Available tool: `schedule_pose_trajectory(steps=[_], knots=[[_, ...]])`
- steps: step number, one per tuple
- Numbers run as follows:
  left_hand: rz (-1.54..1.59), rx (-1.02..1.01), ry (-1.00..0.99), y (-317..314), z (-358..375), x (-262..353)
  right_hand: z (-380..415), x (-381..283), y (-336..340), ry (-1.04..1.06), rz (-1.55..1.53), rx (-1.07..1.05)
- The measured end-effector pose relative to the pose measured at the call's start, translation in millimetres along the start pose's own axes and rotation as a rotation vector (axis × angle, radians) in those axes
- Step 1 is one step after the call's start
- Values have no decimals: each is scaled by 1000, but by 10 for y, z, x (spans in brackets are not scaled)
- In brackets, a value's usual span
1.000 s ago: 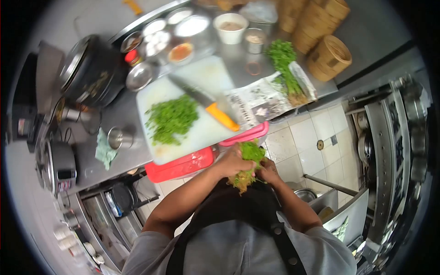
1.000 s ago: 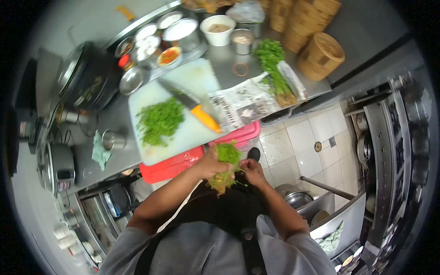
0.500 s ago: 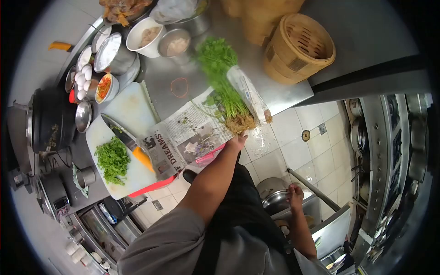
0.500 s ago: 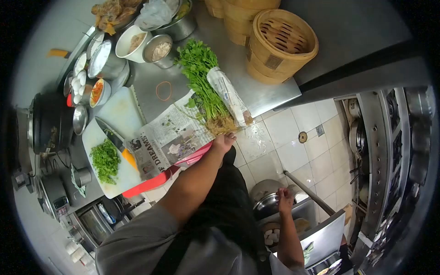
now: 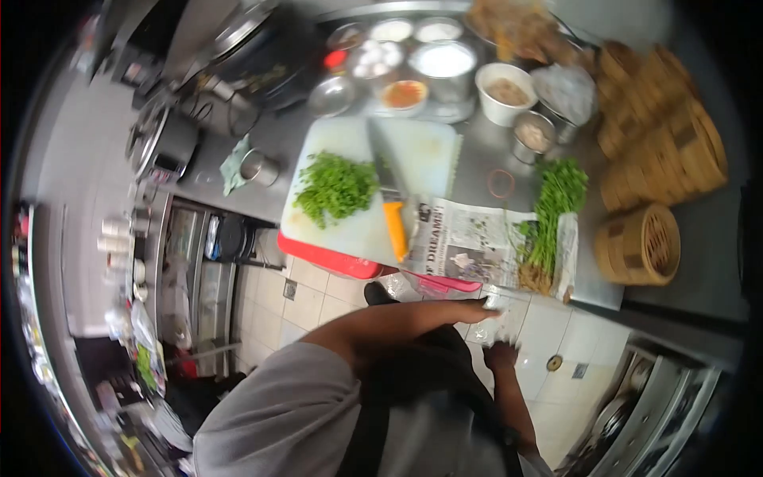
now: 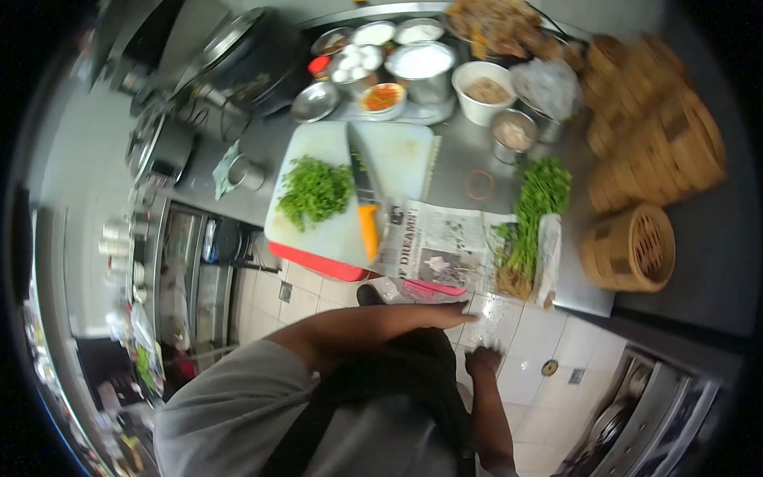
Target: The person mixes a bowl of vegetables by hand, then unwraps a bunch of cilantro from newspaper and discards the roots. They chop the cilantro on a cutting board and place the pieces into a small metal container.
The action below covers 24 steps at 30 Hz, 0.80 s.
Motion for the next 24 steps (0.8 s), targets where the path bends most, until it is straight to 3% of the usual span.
schedule_pose_trajectory(steps=[1,2,3,5,7,9,10,12,13,16,18,20,24], knots=[[-136,-93,-76,315,740,374,-178,201,-316,41,41,-115],[-303,29,-146,365,563,-191,-163,206,-298,83,54,-51],[-334,-49,-211,550,1049,-53,146,143,-70,209,-149,162],[-212,-169,-63,826,1680,-362,717,-177,421,280,-105,141],[111,42,-123,1196,2420,-492,1150,-678,908,446,-148,195],[439,425,-275,1759,3001,-726,1576,-1281,1356,593,-286,283],[392,768,-427,2109,3149,-1002,1740,-1628,1573,631,-371,306],[177,1348,-279,2776,3672,-1170,1957,-2335,1946,859,-437,474],[68,1544,-276,3036,3758,-1366,1928,-2675,2051,925,-454,503],[-82,1597,-321,3496,3770,-1497,1779,-3700,2400,983,-525,544],[-164,1534,-331,3616,3699,-1596,1665,-4262,2669,985,-496,728],[-166,1389,-304,3644,3607,-1700,1366,-4630,2821,964,-490,896],[-181,1323,-356,3670,3650,-1746,1148,-5002,2923,810,-413,1000]])
Point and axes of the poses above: each hand's wrist, its own z-axis away from the middle knuckle, its own y-axis out of the back of the hand, x = y × z, the point moved 7 cm from there along -z, towards the middle knuckle, and after that the axes turned 2 degrees about z, right-handed, at the moved point
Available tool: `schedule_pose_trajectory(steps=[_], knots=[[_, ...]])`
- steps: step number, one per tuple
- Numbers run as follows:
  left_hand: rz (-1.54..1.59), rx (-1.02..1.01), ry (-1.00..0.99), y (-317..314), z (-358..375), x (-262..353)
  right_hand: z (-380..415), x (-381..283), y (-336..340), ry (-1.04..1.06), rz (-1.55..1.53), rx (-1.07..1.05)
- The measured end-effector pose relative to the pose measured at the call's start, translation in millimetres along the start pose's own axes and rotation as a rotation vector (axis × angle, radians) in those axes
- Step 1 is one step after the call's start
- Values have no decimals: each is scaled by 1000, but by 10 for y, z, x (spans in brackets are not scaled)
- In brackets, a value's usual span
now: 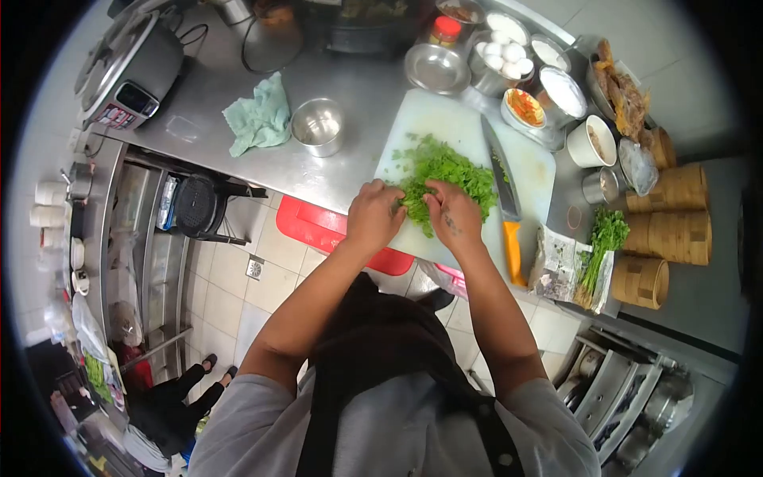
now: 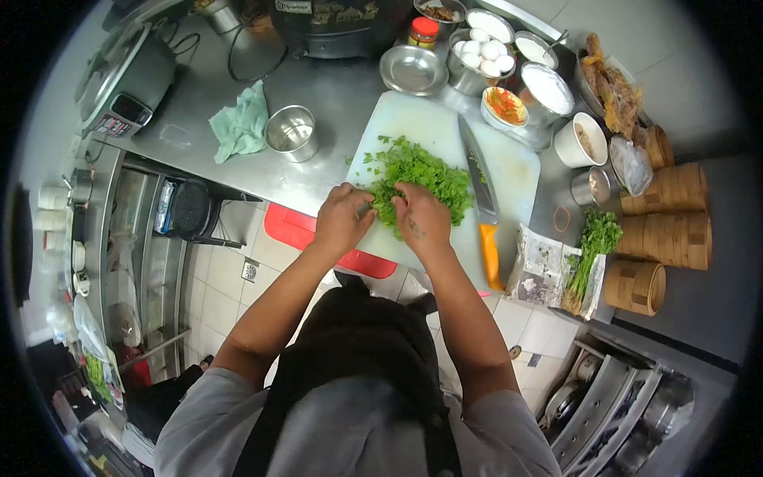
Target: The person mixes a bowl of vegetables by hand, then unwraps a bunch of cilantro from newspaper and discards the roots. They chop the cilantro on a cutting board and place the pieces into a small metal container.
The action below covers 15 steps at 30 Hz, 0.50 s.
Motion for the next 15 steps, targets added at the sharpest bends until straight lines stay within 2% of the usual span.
schedule_pose_trajectory(steps=[2,6,9,11,15], knots=[[24,-29,4,-20,-20,-58,-47,-58,-66,-26,187,-47],[129,3,-10,22,-84,-55,-37,-101,-122,-34,275,-69],[113,-47,-26,64,-174,-32,-15,-33,-122,-31,207,-39],[95,-70,-54,40,-208,-83,66,143,-125,-256,-72,-46],[98,-163,-82,13,-257,-149,163,311,-150,-303,-216,-40]])
Point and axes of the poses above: each hand's wrist, its own z-axis away from the middle knuckle, its own y-axis out of the back of the hand, x = y × z, the point moved 7 cm from there along -z, towards the middle knuckle, and after that the axes turned 2 degrees about z, right-handed, at the moved point
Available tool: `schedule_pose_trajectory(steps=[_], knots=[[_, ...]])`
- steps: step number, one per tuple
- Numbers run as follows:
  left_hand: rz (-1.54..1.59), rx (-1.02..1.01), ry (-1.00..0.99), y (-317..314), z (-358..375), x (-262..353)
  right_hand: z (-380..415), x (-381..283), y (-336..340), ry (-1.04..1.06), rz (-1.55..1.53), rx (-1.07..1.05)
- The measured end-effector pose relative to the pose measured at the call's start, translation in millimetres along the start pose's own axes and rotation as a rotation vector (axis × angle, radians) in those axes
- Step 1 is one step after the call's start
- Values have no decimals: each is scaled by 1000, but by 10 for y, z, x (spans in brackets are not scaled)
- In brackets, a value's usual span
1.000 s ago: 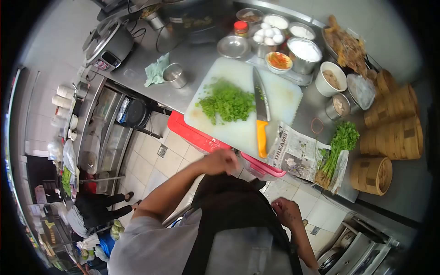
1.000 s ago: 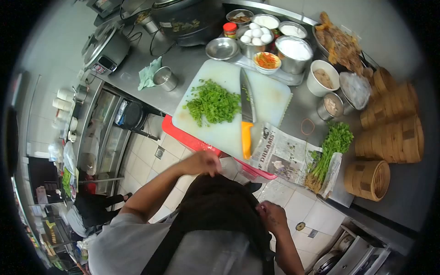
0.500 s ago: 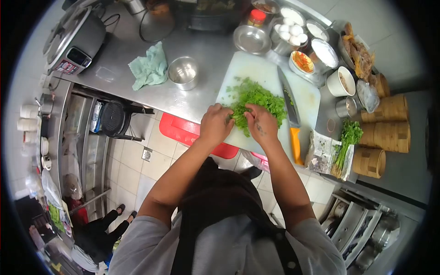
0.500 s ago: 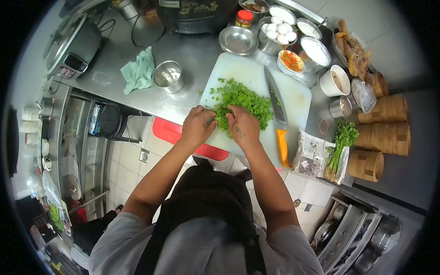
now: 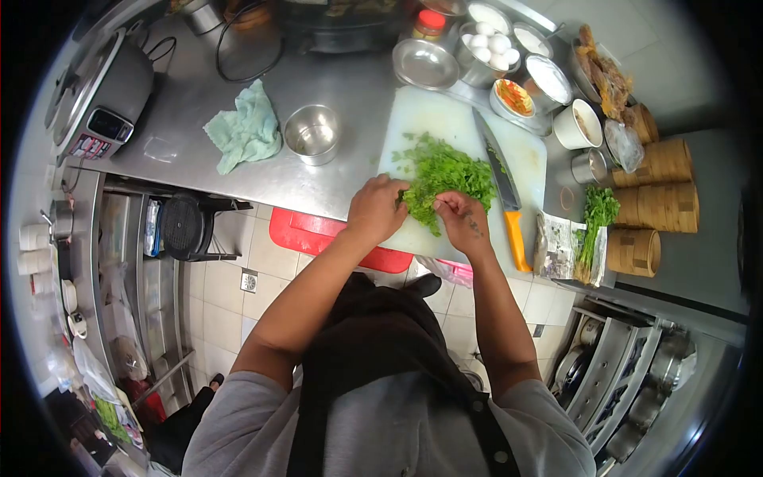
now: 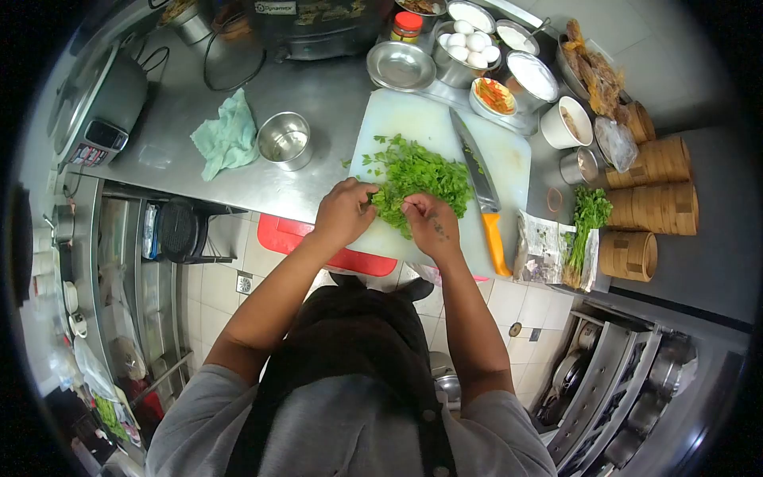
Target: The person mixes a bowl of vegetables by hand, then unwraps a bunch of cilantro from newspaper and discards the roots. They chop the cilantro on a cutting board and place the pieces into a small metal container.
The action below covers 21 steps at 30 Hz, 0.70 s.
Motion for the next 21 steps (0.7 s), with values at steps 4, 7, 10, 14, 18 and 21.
schedule_pose_trajectory(steps=[4,7,10,14,18,21], knots=[[57,-90,27,43,-60,-3,69,101,-23,-111,-156,-35],[143,-84,20,76,-87,16,119,112,-40,-171,-234,-36],[174,-72,-39,90,-94,5,160,90,-13,-190,-259,-31],[118,-58,-74,76,-102,33,263,163,34,-197,-454,14],[-26,-73,-123,43,-56,308,392,189,82,-283,-536,63],[-79,-102,-89,-54,-39,378,439,272,39,-287,-455,46]])
Point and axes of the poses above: each hand's wrist, its own z-axis away from the middle knuckle, its own y-axis out of the back of the hand, x = y × z, the point moved 7 cm from there along -z, towards the middle knuckle, and after that the axes turned 2 degrees about z, right-handed, at the moved point
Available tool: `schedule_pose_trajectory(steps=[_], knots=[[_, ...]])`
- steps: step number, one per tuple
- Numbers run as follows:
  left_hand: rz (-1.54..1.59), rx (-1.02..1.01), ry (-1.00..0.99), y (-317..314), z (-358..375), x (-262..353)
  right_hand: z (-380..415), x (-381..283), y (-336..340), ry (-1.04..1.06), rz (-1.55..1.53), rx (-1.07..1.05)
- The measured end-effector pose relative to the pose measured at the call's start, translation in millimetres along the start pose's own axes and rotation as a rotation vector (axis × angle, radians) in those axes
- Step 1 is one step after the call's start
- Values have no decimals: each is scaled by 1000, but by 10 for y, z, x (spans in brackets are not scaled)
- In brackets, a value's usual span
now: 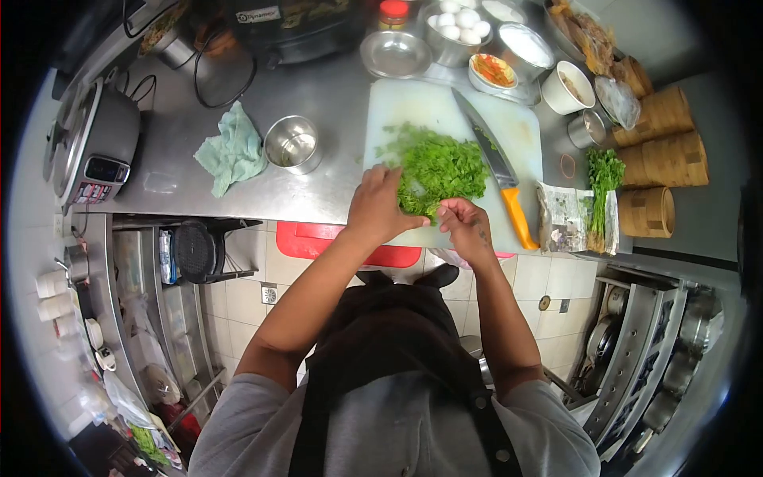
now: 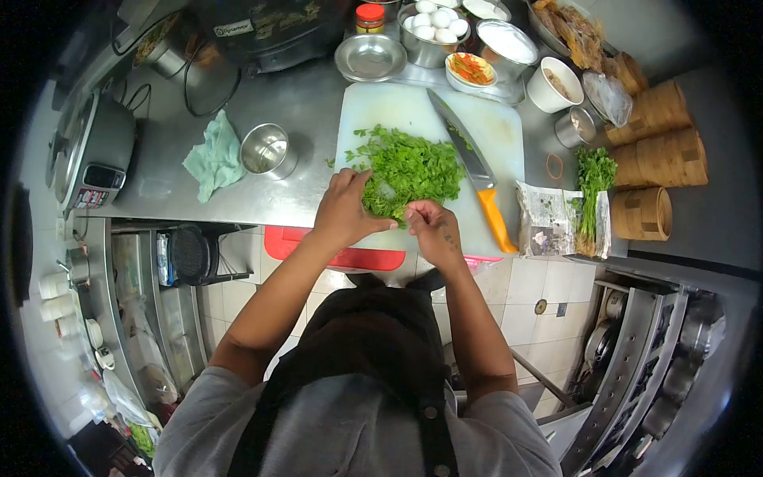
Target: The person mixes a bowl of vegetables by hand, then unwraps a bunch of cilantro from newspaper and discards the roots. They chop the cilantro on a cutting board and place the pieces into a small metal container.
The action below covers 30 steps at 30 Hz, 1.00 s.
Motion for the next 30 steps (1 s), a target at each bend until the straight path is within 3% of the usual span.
schedule_pose_trajectory(steps=[3,5,12,19,22,24,30], knots=[[-11,-105,-27,-99,22,-8,-5,238,-24,21,21,-4],[2,-116,-62,-137,31,-64,27,224,-15,150,175,51],[72,-23,-99,29,35,26,56,197,9,126,162,38],[69,-139,-79,-84,37,55,118,149,76,75,33,-4],[-13,9,-144,-27,75,159,167,191,143,33,-64,-10],[9,101,-90,-13,95,116,203,236,190,9,-103,-11],[208,115,85,-73,171,-7,443,259,546,67,-346,46]])
Point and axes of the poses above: each hand's wrist, its own z-axis away from the middle knuckle, its own y-axis out of the back of the hand, x = y × z, the point moved 7 cm from there along -z, towards the middle knuckle, and after that the axes turned 2 degrees about z, right-handed, at the moved point
